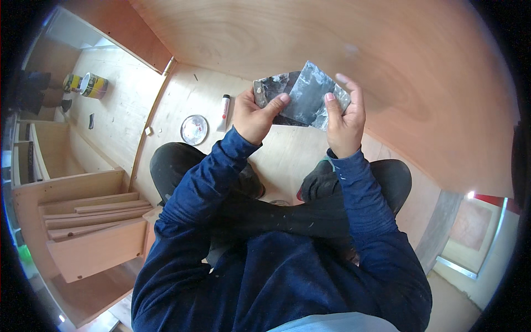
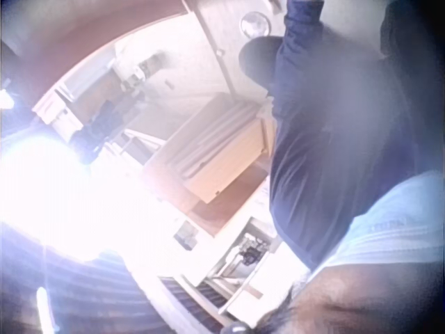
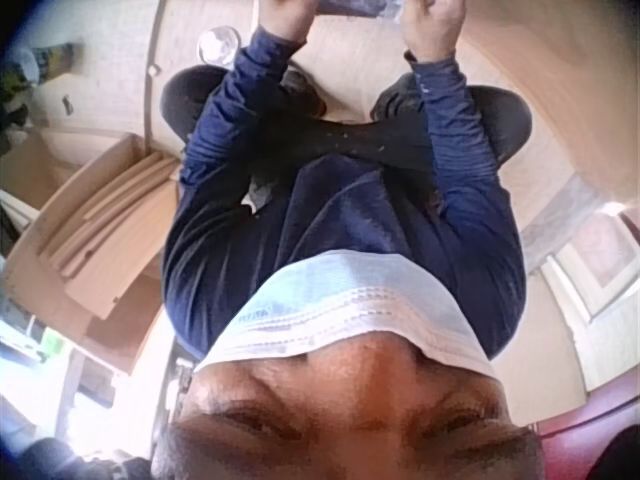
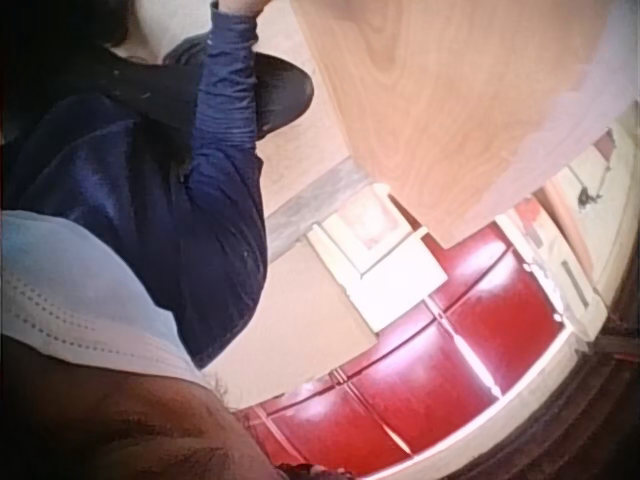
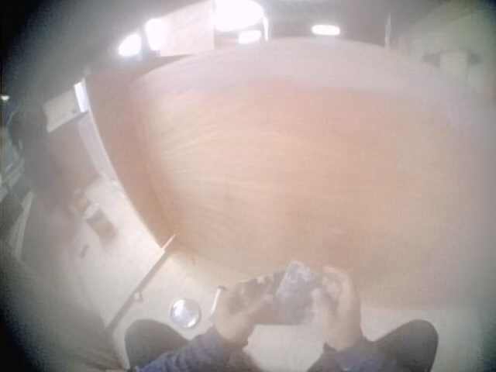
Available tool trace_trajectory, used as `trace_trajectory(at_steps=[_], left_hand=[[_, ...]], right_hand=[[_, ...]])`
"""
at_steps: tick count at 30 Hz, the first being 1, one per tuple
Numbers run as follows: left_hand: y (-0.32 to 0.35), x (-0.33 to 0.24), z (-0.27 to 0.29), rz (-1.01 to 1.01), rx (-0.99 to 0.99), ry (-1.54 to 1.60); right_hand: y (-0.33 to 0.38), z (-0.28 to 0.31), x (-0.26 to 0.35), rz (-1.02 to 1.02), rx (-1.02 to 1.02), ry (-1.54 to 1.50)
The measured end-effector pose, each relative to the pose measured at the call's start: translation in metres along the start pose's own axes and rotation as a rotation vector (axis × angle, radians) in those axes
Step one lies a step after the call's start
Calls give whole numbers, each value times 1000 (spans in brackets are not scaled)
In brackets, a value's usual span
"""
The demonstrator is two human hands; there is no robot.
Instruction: Applying wood filler or adhesive to a joint or surface during furniture assembly or repair.
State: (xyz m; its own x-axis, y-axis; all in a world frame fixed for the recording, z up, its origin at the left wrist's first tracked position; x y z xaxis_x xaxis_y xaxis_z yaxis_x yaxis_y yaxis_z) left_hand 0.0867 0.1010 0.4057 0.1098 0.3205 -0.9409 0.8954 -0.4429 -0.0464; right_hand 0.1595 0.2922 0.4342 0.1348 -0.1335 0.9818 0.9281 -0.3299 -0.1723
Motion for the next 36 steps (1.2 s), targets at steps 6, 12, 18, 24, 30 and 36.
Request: trace_trajectory(at_steps=[6,12,18,24,30,36], left_hand=[[6,4,-13,-52,101,-165],[11,-2,-20,-91,69,-231],[16,-7,-27,66,82,-370],[20,-16,-26,-22,98,-543],[20,-8,-22,4,123,-493],[18,-8,-16,14,152,-539]], right_hand=[[-3,-3,15,174,-24,312],[-3,3,12,42,-61,201],[2,-5,19,58,-46,208],[7,-7,20,95,-38,249],[9,-10,17,41,51,238],[9,-11,14,73,58,247]])
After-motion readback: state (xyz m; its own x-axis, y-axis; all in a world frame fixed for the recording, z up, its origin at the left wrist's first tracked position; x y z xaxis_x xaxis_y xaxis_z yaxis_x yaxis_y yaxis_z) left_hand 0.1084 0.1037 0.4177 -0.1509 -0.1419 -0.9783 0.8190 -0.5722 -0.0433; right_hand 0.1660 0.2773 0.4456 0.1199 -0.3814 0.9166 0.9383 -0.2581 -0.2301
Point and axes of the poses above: each hand's wrist, its own y-axis away from the middle knuckle, its own z-axis out of the back of the hand, x = y × z, the point moved 6 cm from there along -y, towards the middle knuckle, and after that the axes turned 8 degrees about x, right-handed, at the moved point
